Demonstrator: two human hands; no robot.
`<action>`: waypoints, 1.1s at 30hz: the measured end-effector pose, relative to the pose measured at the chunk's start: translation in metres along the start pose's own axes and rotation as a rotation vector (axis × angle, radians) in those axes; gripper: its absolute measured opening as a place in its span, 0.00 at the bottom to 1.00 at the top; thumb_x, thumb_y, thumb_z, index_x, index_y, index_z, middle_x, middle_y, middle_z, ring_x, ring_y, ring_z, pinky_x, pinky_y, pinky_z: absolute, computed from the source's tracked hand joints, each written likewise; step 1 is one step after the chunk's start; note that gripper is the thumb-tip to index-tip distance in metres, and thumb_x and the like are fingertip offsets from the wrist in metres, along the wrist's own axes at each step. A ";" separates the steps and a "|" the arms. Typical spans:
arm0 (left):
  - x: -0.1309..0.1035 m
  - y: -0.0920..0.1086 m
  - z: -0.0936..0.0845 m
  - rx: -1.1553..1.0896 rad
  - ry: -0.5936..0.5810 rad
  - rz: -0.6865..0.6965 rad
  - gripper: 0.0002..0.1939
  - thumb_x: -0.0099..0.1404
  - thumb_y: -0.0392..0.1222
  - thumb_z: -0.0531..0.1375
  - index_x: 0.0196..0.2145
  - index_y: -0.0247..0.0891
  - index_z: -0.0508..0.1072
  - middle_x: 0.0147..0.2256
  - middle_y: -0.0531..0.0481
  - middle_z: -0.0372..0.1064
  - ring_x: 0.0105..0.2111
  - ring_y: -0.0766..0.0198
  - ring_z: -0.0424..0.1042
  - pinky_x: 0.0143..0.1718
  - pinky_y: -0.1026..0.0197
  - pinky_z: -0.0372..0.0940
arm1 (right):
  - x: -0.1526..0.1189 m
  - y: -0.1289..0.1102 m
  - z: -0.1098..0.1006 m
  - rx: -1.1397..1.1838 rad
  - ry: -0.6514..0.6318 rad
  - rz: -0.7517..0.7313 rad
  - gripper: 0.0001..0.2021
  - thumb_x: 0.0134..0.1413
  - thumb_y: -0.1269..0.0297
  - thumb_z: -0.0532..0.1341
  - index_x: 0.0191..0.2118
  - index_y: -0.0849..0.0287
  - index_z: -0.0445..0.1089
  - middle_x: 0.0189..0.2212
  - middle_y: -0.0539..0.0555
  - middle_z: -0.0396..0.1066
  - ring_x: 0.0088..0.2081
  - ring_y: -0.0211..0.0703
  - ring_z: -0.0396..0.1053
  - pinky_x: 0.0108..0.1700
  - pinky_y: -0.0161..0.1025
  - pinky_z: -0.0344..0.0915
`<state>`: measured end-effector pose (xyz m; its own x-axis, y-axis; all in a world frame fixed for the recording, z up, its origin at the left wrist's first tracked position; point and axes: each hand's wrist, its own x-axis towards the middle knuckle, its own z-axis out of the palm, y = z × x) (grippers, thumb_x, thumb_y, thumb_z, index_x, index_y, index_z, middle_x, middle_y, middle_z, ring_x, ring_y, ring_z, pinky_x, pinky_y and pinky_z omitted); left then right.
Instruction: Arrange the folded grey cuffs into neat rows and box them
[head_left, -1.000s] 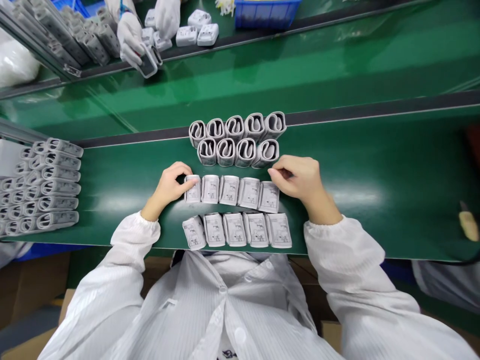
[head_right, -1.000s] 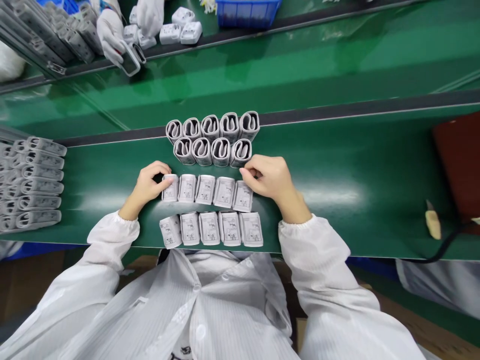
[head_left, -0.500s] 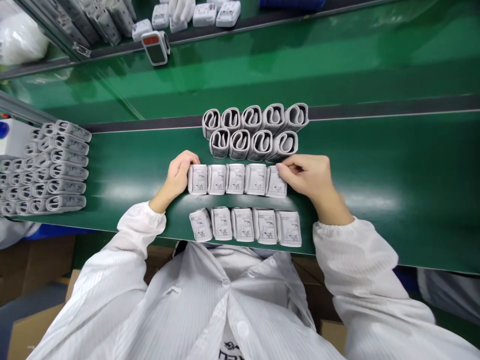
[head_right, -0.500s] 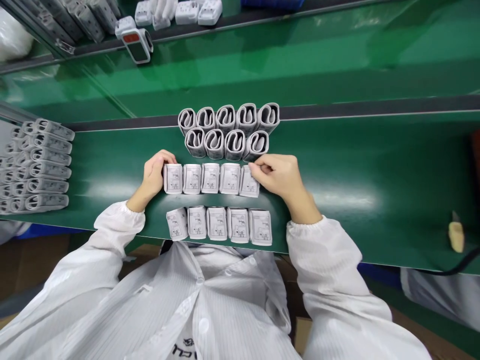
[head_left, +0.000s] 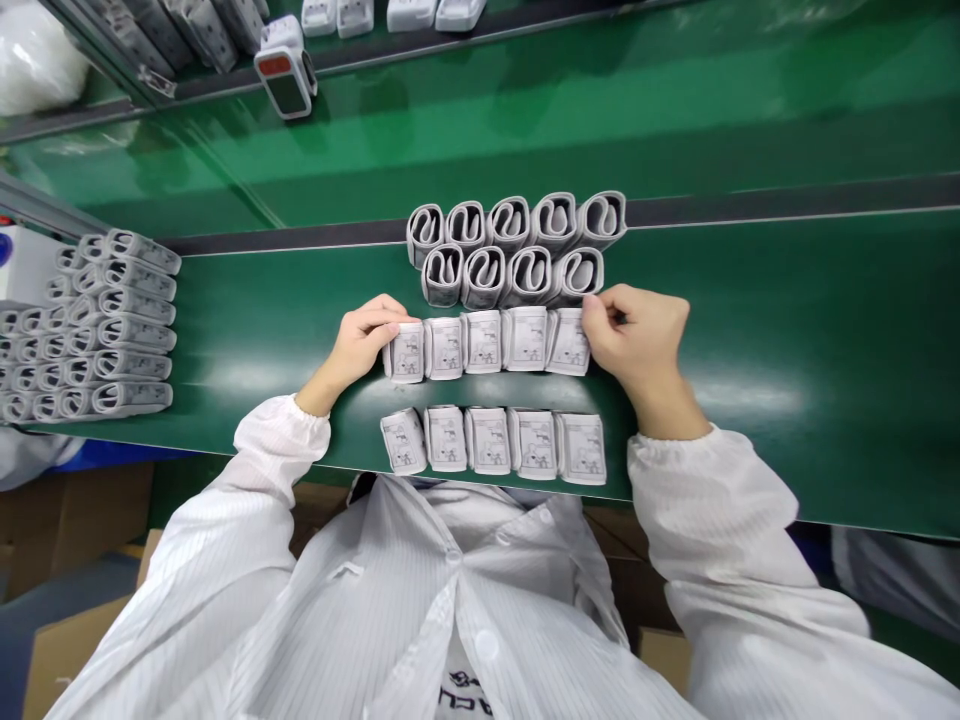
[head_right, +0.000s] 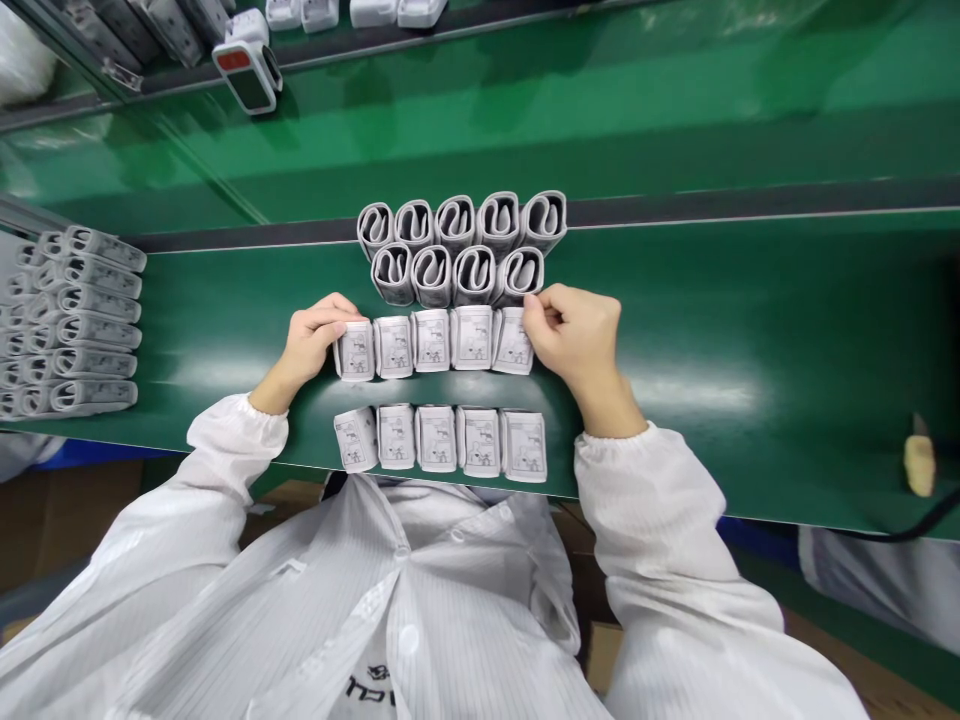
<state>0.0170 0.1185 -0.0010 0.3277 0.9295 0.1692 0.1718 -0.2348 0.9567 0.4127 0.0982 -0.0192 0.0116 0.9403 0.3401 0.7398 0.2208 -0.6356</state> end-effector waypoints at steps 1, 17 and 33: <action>0.000 -0.001 0.000 -0.026 0.000 -0.033 0.14 0.71 0.59 0.71 0.41 0.50 0.93 0.38 0.46 0.82 0.39 0.57 0.80 0.44 0.50 0.75 | 0.000 0.000 0.000 0.003 0.001 -0.003 0.27 0.70 0.39 0.61 0.23 0.47 0.59 0.17 0.51 0.59 0.23 0.49 0.64 0.31 0.51 0.61; 0.002 -0.004 0.004 -0.162 0.040 -0.192 0.20 0.66 0.56 0.72 0.27 0.41 0.72 0.37 0.47 0.82 0.35 0.60 0.78 0.39 0.55 0.72 | -0.001 0.003 0.000 -0.001 0.025 -0.035 0.25 0.69 0.45 0.62 0.23 0.49 0.58 0.18 0.51 0.60 0.23 0.46 0.62 0.31 0.49 0.58; 0.003 0.006 -0.001 -0.230 -0.031 -0.247 0.21 0.66 0.58 0.72 0.24 0.41 0.80 0.38 0.44 0.79 0.37 0.57 0.78 0.40 0.49 0.75 | -0.002 0.006 0.002 -0.006 0.031 -0.023 0.26 0.71 0.42 0.61 0.23 0.48 0.59 0.17 0.52 0.60 0.23 0.48 0.62 0.31 0.53 0.59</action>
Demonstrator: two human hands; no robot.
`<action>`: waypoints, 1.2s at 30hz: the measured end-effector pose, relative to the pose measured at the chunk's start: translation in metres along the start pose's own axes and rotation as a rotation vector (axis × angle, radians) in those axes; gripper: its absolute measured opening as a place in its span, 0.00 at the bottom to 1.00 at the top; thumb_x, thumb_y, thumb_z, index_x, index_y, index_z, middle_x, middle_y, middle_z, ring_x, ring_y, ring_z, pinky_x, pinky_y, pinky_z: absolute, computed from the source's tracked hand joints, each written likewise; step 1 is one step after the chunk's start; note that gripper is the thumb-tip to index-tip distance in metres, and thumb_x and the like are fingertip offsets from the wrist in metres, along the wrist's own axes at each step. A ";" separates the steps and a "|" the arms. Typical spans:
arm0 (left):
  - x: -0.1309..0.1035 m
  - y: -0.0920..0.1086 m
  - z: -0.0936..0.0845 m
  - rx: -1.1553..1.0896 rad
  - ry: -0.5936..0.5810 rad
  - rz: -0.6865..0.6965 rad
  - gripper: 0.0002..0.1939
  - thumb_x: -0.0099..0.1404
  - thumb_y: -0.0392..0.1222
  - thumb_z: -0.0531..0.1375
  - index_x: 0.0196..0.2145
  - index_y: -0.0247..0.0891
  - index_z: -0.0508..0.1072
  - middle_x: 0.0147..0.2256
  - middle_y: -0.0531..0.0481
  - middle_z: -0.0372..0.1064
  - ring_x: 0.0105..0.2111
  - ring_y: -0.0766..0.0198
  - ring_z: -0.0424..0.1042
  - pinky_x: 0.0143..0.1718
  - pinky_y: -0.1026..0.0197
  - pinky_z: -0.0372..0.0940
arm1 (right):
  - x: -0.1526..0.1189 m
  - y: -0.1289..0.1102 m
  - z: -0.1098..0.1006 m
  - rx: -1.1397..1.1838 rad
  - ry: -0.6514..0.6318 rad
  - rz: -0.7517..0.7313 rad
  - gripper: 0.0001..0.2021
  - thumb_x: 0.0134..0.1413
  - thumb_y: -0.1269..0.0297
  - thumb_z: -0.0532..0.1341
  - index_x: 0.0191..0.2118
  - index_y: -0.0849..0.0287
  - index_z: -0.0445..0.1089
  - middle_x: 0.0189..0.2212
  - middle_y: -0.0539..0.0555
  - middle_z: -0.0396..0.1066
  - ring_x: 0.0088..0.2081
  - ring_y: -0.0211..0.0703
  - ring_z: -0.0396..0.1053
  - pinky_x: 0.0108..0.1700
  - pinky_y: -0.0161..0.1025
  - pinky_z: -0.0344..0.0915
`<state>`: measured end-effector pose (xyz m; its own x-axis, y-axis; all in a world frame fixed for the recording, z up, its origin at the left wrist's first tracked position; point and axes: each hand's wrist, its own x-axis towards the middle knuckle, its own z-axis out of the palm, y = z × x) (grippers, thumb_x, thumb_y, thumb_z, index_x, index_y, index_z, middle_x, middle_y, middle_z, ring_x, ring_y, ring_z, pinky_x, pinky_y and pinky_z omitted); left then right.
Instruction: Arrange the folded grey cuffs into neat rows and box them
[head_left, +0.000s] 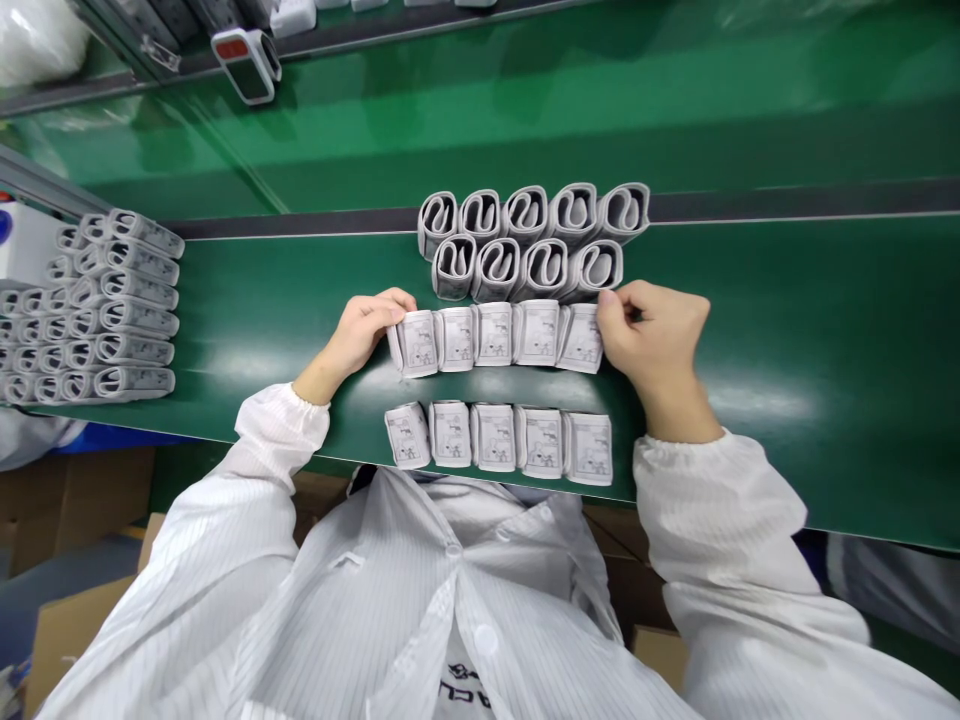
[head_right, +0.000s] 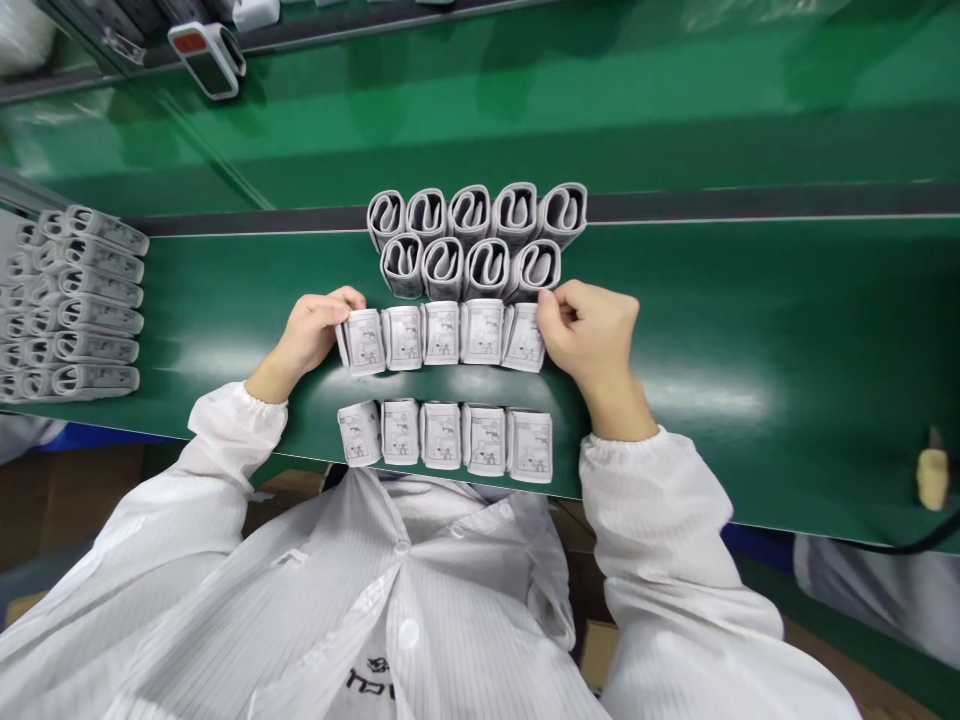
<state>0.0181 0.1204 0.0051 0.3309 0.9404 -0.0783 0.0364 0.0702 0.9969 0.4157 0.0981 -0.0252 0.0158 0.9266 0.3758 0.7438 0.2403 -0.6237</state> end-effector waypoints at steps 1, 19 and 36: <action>0.000 0.000 0.000 -0.008 0.000 0.000 0.20 0.66 0.57 0.72 0.24 0.41 0.81 0.38 0.44 0.79 0.37 0.57 0.77 0.40 0.49 0.75 | 0.000 0.001 0.000 -0.005 -0.004 0.004 0.27 0.72 0.40 0.61 0.23 0.47 0.59 0.17 0.52 0.61 0.23 0.49 0.62 0.31 0.54 0.60; 0.000 0.005 0.011 -0.178 0.085 -0.003 0.22 0.61 0.57 0.77 0.23 0.40 0.78 0.37 0.47 0.79 0.35 0.61 0.74 0.37 0.57 0.67 | -0.002 0.004 0.000 0.017 -0.027 -0.020 0.23 0.68 0.48 0.62 0.24 0.49 0.58 0.19 0.51 0.60 0.24 0.47 0.63 0.33 0.49 0.56; 0.003 0.007 0.016 -0.145 0.182 -0.002 0.26 0.61 0.60 0.79 0.25 0.40 0.73 0.38 0.47 0.79 0.35 0.61 0.73 0.34 0.60 0.68 | -0.001 0.001 -0.002 0.001 -0.040 -0.089 0.24 0.71 0.49 0.60 0.24 0.50 0.54 0.18 0.50 0.53 0.23 0.45 0.59 0.31 0.49 0.54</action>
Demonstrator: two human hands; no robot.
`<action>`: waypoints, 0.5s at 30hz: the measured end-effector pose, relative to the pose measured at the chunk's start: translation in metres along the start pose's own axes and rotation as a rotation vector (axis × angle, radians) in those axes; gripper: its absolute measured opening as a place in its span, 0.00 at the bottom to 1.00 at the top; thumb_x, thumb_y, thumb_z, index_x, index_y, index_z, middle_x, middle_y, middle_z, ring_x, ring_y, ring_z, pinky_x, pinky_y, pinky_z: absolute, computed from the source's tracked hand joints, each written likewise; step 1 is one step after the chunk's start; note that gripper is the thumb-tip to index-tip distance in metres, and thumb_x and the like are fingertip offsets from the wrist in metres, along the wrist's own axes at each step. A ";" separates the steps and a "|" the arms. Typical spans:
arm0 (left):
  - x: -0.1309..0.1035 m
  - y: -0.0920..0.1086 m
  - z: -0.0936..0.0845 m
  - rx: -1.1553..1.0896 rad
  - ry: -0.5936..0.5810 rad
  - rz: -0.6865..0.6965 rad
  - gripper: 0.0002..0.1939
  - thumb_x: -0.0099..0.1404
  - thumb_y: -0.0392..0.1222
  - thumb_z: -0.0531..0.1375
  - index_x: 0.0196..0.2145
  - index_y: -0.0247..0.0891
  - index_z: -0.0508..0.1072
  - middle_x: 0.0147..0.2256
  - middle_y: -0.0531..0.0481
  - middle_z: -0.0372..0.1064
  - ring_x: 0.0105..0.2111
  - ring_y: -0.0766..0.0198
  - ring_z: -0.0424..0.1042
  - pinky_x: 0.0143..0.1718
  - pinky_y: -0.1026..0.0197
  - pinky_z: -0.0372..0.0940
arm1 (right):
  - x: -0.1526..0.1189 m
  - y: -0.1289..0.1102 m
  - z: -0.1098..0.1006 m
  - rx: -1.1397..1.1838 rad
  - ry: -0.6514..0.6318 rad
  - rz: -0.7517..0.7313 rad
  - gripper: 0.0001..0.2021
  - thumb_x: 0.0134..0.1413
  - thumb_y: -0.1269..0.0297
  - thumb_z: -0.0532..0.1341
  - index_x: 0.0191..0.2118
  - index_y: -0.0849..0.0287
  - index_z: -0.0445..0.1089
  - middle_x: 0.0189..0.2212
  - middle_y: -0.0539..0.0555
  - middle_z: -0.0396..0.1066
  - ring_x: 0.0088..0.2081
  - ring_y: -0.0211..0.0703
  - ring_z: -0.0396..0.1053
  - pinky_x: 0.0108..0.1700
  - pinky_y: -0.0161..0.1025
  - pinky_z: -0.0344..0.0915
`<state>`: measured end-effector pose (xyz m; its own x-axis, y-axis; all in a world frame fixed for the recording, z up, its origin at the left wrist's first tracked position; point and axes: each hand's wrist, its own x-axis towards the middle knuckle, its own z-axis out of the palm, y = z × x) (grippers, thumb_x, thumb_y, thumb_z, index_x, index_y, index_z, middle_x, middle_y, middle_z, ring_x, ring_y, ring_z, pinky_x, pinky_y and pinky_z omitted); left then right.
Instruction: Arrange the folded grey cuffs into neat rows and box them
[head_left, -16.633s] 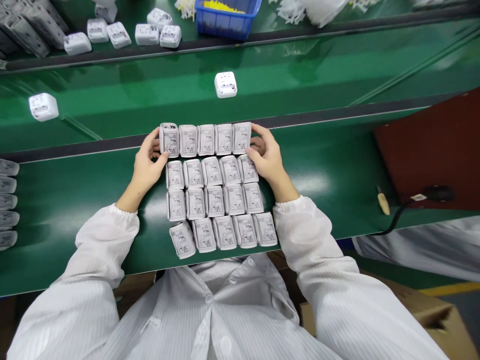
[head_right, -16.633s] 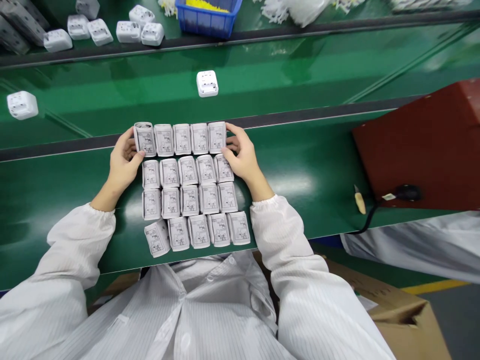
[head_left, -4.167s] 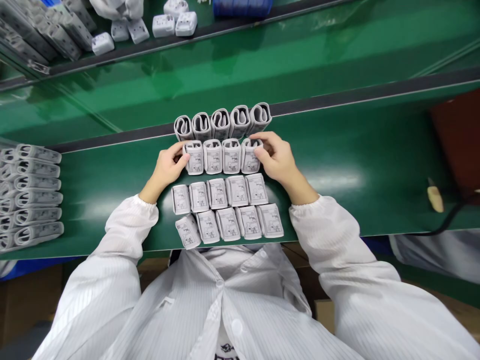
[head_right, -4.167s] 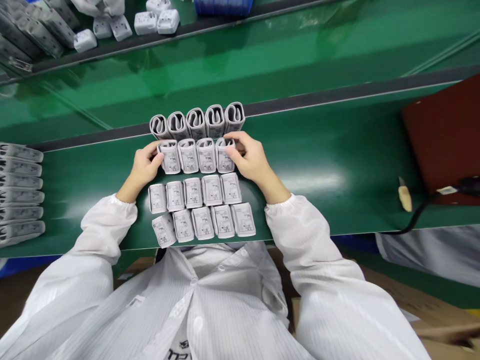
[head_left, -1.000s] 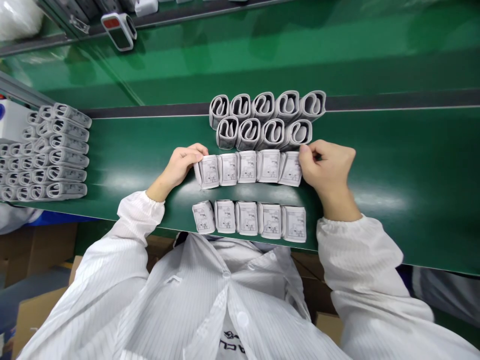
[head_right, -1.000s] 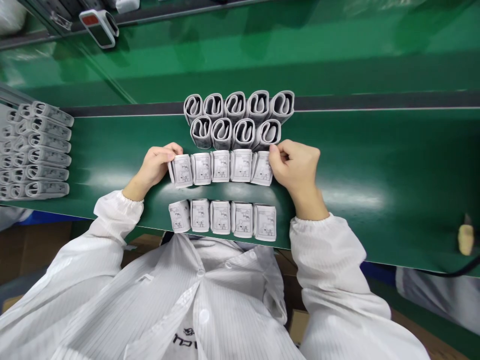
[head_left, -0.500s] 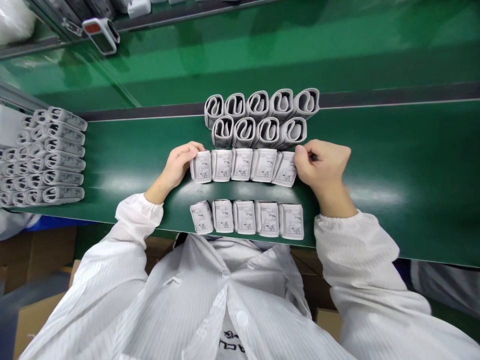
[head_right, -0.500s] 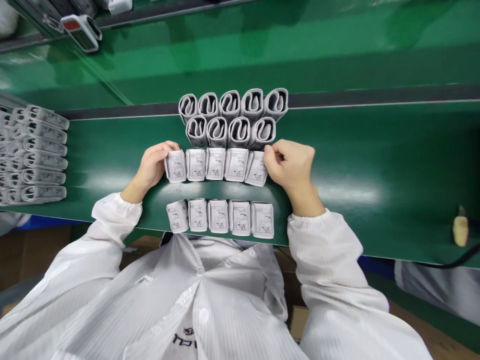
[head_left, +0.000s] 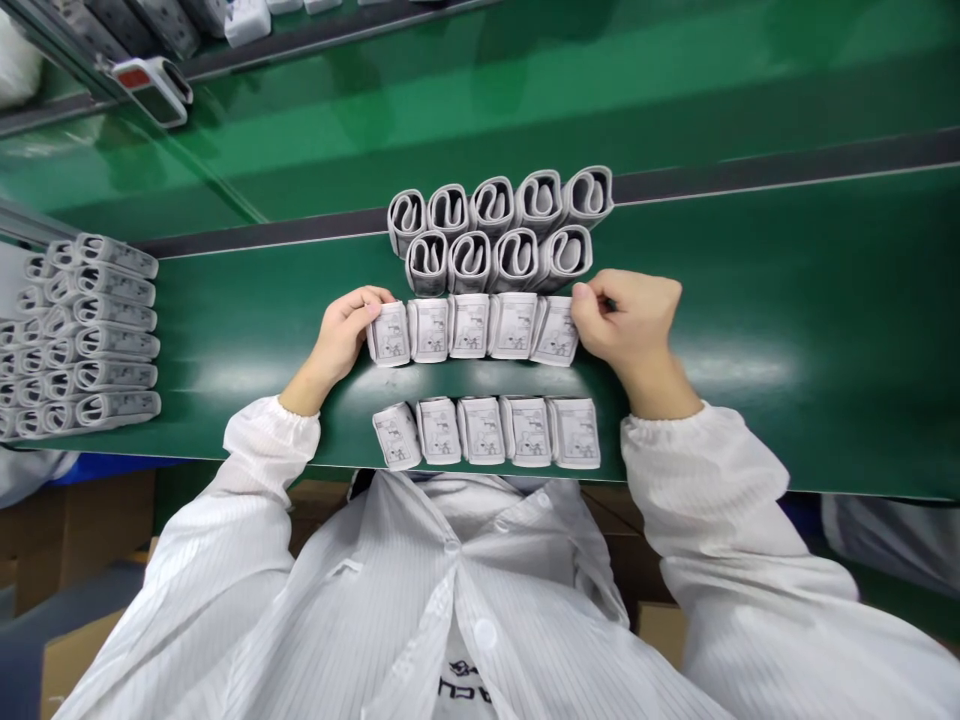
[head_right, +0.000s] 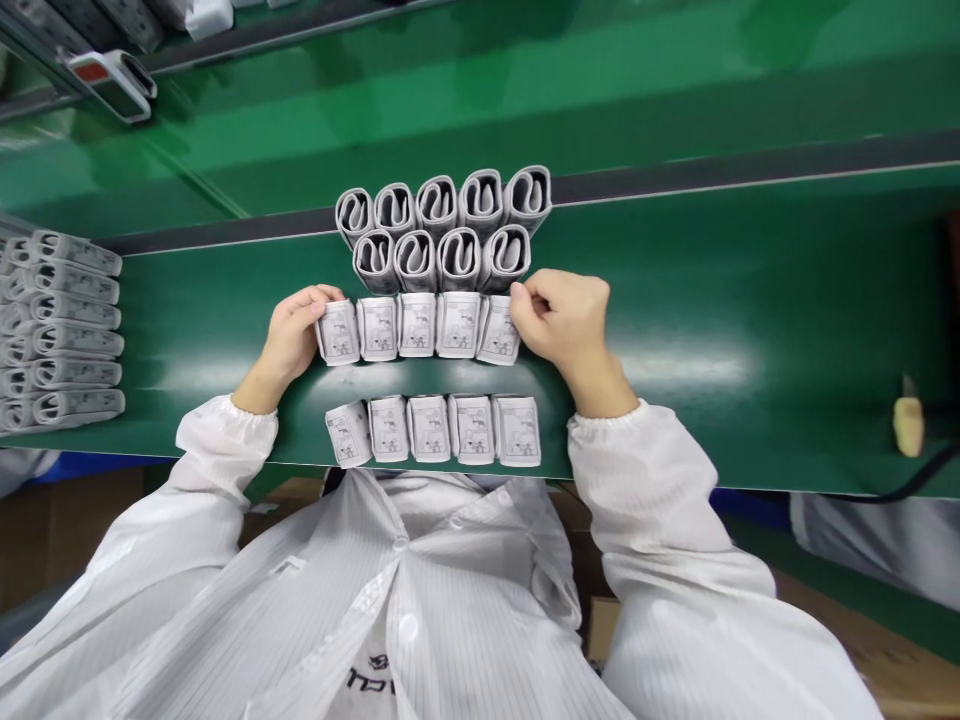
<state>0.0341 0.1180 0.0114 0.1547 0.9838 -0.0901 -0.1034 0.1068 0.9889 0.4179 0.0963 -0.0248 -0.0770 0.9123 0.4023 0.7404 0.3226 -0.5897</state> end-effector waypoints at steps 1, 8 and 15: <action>0.000 0.000 0.000 -0.003 0.003 0.001 0.26 0.62 0.59 0.78 0.25 0.40 0.73 0.38 0.47 0.79 0.35 0.61 0.73 0.35 0.60 0.68 | 0.000 0.000 0.000 -0.004 -0.006 0.003 0.24 0.71 0.50 0.60 0.24 0.50 0.53 0.18 0.50 0.53 0.23 0.45 0.59 0.31 0.49 0.54; 0.001 0.003 0.001 -0.015 0.032 -0.002 0.25 0.62 0.57 0.77 0.24 0.40 0.72 0.38 0.46 0.78 0.37 0.60 0.74 0.37 0.59 0.70 | 0.001 -0.001 0.000 -0.014 -0.008 -0.016 0.23 0.70 0.53 0.61 0.24 0.50 0.53 0.17 0.50 0.52 0.23 0.46 0.59 0.31 0.49 0.54; 0.002 0.006 0.001 0.015 0.025 -0.020 0.26 0.61 0.58 0.77 0.23 0.40 0.71 0.37 0.46 0.77 0.35 0.61 0.73 0.34 0.59 0.67 | 0.002 -0.005 -0.001 -0.024 -0.006 -0.002 0.25 0.70 0.49 0.61 0.24 0.49 0.52 0.17 0.50 0.52 0.23 0.45 0.57 0.32 0.49 0.54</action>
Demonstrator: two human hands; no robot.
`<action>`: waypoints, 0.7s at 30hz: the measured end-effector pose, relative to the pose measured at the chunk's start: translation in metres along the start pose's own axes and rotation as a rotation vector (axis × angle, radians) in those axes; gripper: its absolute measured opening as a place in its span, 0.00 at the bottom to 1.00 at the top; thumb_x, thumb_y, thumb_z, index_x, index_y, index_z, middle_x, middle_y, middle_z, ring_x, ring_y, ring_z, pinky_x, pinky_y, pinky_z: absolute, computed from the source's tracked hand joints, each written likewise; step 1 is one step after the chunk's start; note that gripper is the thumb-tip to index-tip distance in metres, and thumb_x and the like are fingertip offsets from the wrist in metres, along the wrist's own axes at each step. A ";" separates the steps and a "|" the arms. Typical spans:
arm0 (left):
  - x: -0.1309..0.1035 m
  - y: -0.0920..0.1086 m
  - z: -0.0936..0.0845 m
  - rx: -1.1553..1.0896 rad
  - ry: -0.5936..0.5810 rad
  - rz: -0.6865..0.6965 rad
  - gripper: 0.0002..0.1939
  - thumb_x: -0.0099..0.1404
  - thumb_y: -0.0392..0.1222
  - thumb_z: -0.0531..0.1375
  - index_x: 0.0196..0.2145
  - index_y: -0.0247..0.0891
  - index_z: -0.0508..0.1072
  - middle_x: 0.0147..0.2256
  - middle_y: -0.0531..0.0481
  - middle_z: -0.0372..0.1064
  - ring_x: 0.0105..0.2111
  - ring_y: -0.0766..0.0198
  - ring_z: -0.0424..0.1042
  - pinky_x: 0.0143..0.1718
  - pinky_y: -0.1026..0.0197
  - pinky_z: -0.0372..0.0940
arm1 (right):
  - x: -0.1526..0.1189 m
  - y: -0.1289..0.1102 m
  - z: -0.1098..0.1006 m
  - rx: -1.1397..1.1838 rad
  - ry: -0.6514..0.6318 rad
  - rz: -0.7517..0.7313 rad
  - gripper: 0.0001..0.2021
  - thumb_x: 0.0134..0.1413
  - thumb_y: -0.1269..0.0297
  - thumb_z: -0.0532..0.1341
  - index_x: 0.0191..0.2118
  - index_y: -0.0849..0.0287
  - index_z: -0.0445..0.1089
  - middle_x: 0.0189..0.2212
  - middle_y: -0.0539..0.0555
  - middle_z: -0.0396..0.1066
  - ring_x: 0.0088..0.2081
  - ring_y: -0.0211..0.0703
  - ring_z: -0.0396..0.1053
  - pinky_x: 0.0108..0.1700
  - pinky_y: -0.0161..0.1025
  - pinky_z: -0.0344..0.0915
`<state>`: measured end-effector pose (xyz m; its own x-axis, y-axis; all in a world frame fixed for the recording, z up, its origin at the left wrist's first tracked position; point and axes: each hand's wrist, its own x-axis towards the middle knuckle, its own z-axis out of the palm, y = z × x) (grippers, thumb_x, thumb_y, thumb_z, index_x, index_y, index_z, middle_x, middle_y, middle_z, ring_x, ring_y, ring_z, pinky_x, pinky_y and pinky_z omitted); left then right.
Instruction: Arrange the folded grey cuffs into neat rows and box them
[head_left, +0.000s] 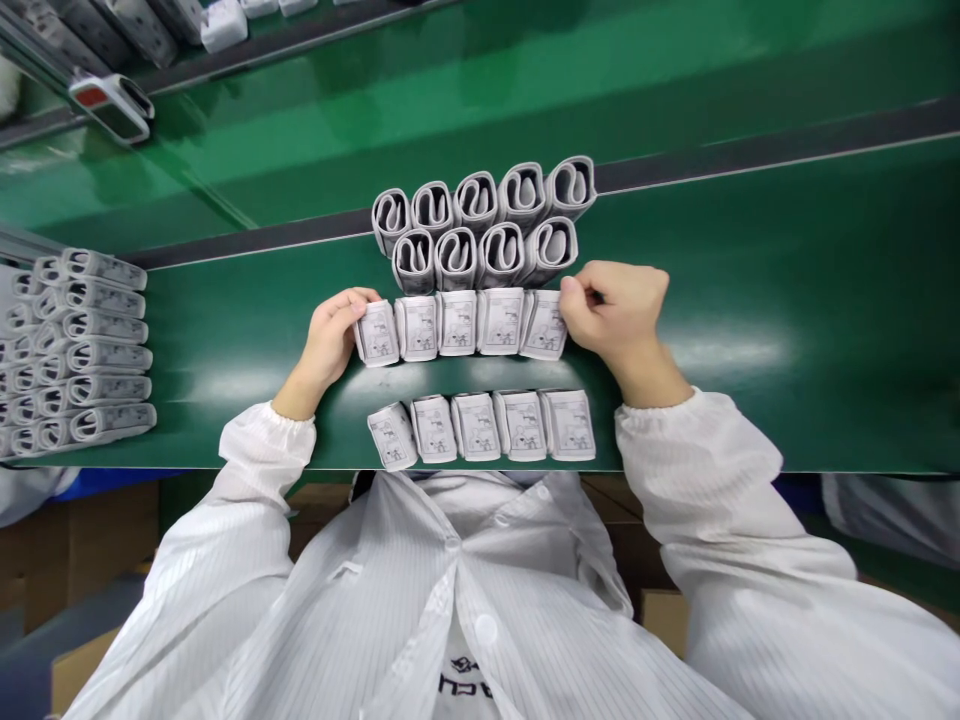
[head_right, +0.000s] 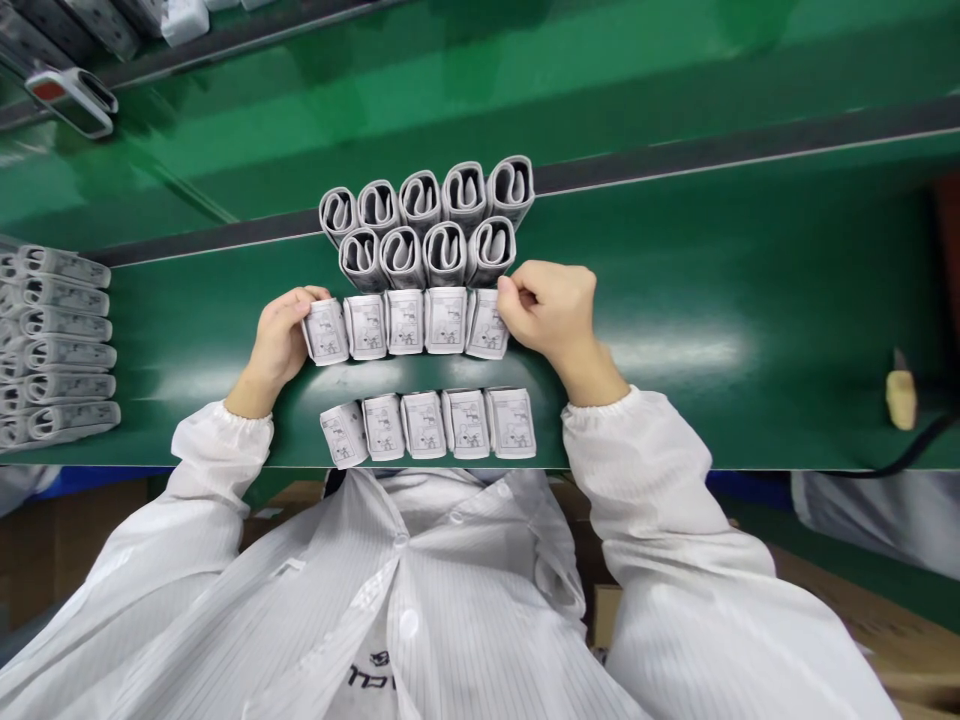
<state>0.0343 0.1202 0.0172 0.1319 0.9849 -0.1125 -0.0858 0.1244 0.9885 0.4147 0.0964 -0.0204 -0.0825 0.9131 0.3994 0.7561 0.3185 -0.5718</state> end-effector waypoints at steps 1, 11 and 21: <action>0.000 0.000 0.000 0.002 0.001 -0.001 0.26 0.61 0.58 0.77 0.23 0.40 0.70 0.37 0.46 0.77 0.35 0.60 0.73 0.34 0.59 0.68 | 0.000 0.000 0.000 -0.006 -0.006 0.003 0.25 0.70 0.49 0.60 0.24 0.49 0.52 0.17 0.50 0.52 0.23 0.46 0.57 0.32 0.49 0.55; -0.001 0.003 0.002 -0.016 0.015 -0.020 0.25 0.59 0.57 0.77 0.23 0.40 0.70 0.37 0.46 0.77 0.34 0.61 0.73 0.33 0.60 0.67 | -0.001 0.001 -0.001 -0.017 -0.028 0.010 0.23 0.70 0.51 0.59 0.24 0.49 0.51 0.18 0.51 0.52 0.25 0.47 0.59 0.32 0.49 0.55; -0.001 0.003 0.002 -0.004 0.035 -0.040 0.26 0.58 0.58 0.77 0.23 0.40 0.69 0.37 0.45 0.75 0.35 0.61 0.72 0.34 0.58 0.66 | 0.001 -0.004 -0.004 -0.025 -0.055 0.048 0.26 0.71 0.46 0.58 0.24 0.49 0.51 0.17 0.52 0.53 0.25 0.48 0.59 0.32 0.51 0.56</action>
<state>0.0362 0.1196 0.0204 0.1009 0.9826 -0.1559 -0.0847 0.1646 0.9827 0.4138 0.0956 -0.0150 -0.0807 0.9400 0.3316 0.7759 0.2681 -0.5711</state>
